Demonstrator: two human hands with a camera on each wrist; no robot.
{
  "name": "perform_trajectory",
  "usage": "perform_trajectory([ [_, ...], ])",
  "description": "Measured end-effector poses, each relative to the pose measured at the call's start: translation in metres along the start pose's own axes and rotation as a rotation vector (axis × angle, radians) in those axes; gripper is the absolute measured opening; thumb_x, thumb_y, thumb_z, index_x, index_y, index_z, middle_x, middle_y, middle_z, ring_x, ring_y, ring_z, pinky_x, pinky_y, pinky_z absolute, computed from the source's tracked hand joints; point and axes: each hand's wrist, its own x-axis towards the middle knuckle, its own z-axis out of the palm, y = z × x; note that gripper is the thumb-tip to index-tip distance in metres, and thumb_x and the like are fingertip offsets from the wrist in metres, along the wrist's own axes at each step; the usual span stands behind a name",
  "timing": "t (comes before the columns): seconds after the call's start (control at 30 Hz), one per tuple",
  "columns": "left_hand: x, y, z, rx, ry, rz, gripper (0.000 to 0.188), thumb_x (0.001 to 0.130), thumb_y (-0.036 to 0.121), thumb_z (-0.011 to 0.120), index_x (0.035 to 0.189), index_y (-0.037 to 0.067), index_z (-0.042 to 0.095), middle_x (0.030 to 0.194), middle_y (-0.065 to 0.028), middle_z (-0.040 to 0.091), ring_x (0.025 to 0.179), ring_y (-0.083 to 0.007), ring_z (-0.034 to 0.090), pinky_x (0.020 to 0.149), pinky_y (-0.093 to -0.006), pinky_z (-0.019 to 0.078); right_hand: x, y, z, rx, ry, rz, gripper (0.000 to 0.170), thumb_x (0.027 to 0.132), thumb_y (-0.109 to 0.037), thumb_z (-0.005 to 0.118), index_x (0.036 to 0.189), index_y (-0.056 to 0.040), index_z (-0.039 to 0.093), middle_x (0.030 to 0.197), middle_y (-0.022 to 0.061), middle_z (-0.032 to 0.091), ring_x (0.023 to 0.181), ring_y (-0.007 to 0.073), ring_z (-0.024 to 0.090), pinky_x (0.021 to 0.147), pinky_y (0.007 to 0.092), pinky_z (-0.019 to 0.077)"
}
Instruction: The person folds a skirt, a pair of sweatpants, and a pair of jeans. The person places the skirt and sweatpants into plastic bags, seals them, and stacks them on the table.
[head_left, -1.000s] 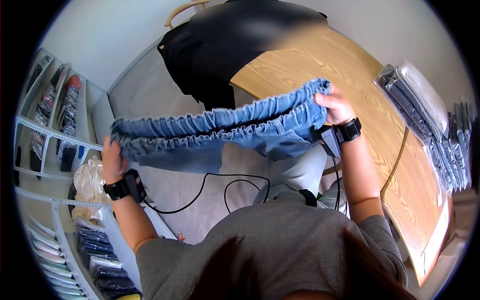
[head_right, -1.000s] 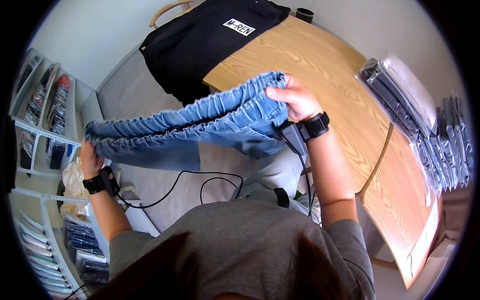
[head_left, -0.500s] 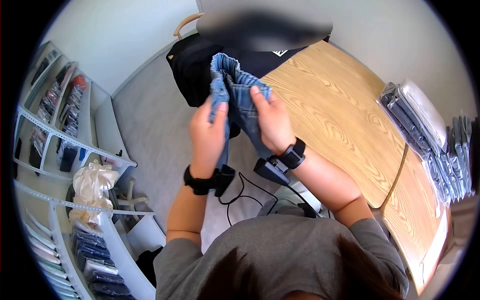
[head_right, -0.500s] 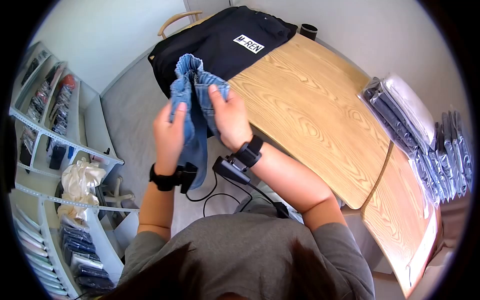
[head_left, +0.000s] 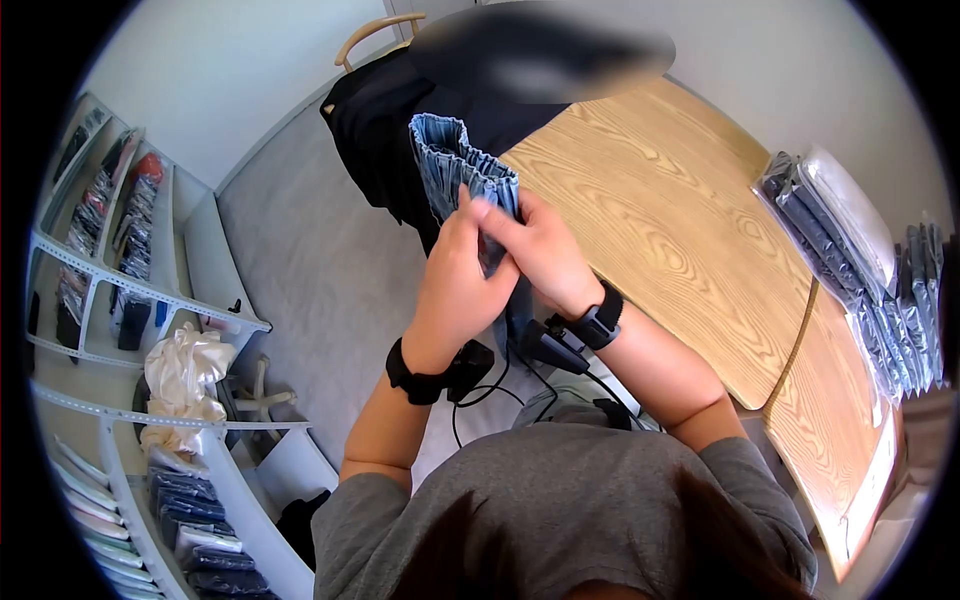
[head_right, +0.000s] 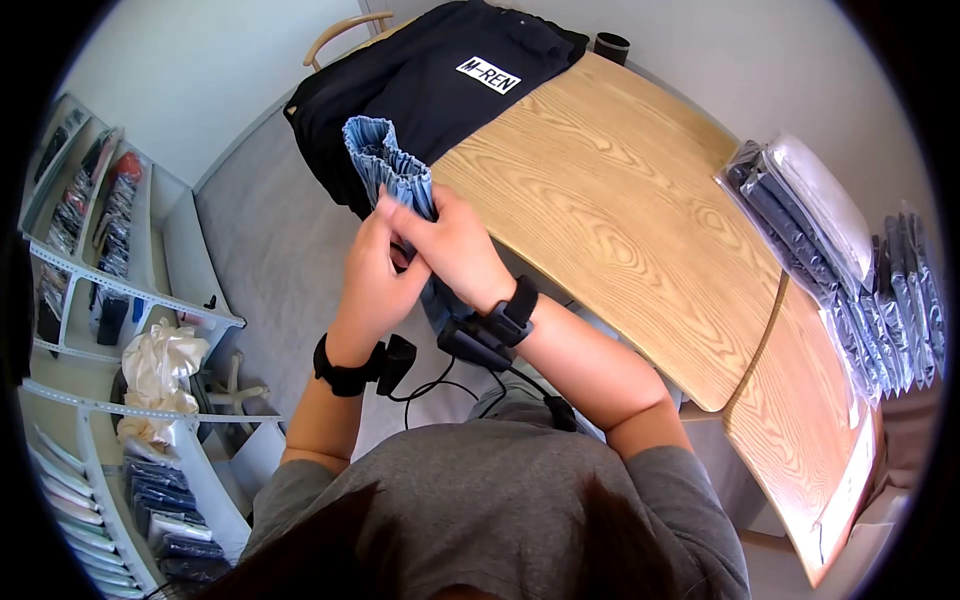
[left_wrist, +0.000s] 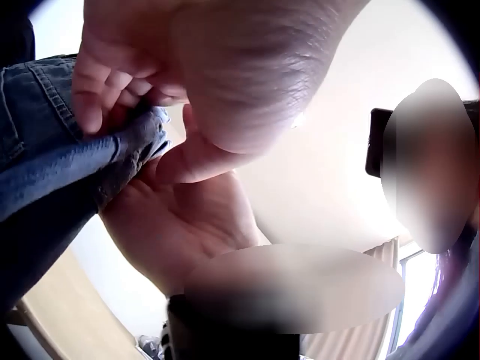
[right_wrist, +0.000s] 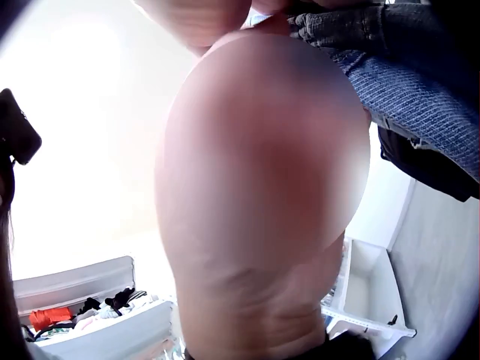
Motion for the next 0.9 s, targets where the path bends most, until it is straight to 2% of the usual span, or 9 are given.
perform_trajectory([
  [0.03,-0.002,0.001,-0.003,-0.05,-0.078,-0.031,0.069,0.081,0.005,0.059,0.139,-0.01,0.025,0.114,-0.018,0.054,0.094,-0.0266,0.057,0.073,-0.0321,0.0488,0.0,-0.001,-0.005,-0.06,-0.024,-0.021,0.027,0.084,-0.016,0.069,0.1,0.0015,0.056,0.087,0.0026,0.06,0.079,0.008,0.056,0.069,0.0223,0.0468],
  [0.2,-0.022,-0.034,-0.005,-0.293,-0.187,0.162,0.075,0.082,0.0,0.055,0.144,-0.006,0.012,0.118,-0.0188,0.052,0.104,-0.025,0.054,0.077,-0.0294,0.048,-0.006,0.007,-0.021,0.11,-0.123,-0.083,0.035,0.081,-0.006,0.068,0.113,0.0025,0.055,0.095,0.0033,0.062,0.082,0.0086,0.057,0.073,0.0231,0.0484],
  [0.4,-0.02,-0.021,-0.052,0.007,-0.46,0.019,0.066,0.076,0.003,0.064,0.136,-0.001,0.037,0.117,-0.0162,0.053,0.105,-0.0271,0.053,0.088,-0.0351,0.0433,-0.001,0.029,-0.038,0.043,-0.124,-0.04,0.032,0.076,0.003,0.056,0.107,0.004,0.058,0.091,0.0029,0.062,0.082,0.0067,0.055,0.072,0.0219,0.0462],
  [0.5,-0.009,0.004,-0.068,0.429,0.049,0.39,0.076,0.06,0.01,0.078,0.129,0.006,0.047,0.115,-0.0142,0.056,0.109,-0.0319,0.051,0.099,-0.0415,0.0359,-0.006,0.016,-0.03,-0.078,-0.208,-0.006,0.036,0.076,0.006,0.054,0.112,0.0032,0.057,0.099,0.0014,0.062,0.087,0.0068,0.056,0.079,0.021,0.0449],
  [0.6,-0.001,-0.01,-0.063,0.61,-0.115,0.261,0.079,0.059,0.011,0.08,0.13,0.007,0.046,0.12,-0.014,0.055,0.112,-0.033,0.049,0.102,-0.0443,0.0323,-0.007,0.022,-0.019,-0.063,-0.324,-0.07,0.038,0.076,0.005,0.053,0.113,0.0024,0.057,0.098,0.0009,0.062,0.088,0.0065,0.055,0.081,0.0218,0.0445],
  [0.67,0.003,-0.031,-0.059,0.588,-0.107,0.274,0.064,0.061,0.014,0.078,0.12,0.005,0.055,0.11,-0.0158,0.06,0.103,-0.0356,0.055,0.093,-0.0427,0.0406,-0.015,0.021,-0.017,-0.155,-0.292,-0.094,0.038,0.077,0.004,0.053,0.115,0.0019,0.056,0.099,0.0023,0.062,0.09,0.0076,0.055,0.082,0.023,0.0442],
  [0.73,0.003,-0.05,-0.053,0.528,-0.289,0.073,0.048,0.06,0.016,0.077,0.104,0.005,0.063,0.092,-0.0144,0.065,0.087,-0.0338,0.061,0.082,-0.0389,0.0471,-0.012,0.03,-0.021,-0.276,-0.247,-0.246,0.04,0.076,0.003,0.054,0.116,0.0003,0.056,0.101,0.0049,0.061,0.092,0.0095,0.055,0.083,0.0239,0.044],
  [0.77,0.004,-0.038,-0.049,0.521,-0.201,0.138,0.033,0.063,0.019,0.074,0.091,0.004,0.066,0.083,-0.0149,0.065,0.077,-0.0339,0.062,0.071,-0.0374,0.0494,-0.009,0.031,-0.025,-0.381,-0.218,-0.34,0.042,0.074,0.002,0.058,0.116,-0.001,0.056,0.105,0.0098,0.061,0.096,0.0181,0.058,0.086,0.0281,0.0447],
  [0.9,0.019,-0.024,-0.06,0.557,-0.134,0.081,0.032,0.064,0.019,0.072,0.092,0.004,0.066,0.086,-0.0143,0.065,0.08,-0.0334,0.062,0.07,-0.0372,0.0491,-0.009,0.051,-0.027,-0.672,0.146,-0.491,0.051,0.067,-0.004,0.067,0.116,-0.0033,0.053,0.107,0.0192,0.059,0.101,0.0347,0.055,0.089,0.0385,0.0444],
])
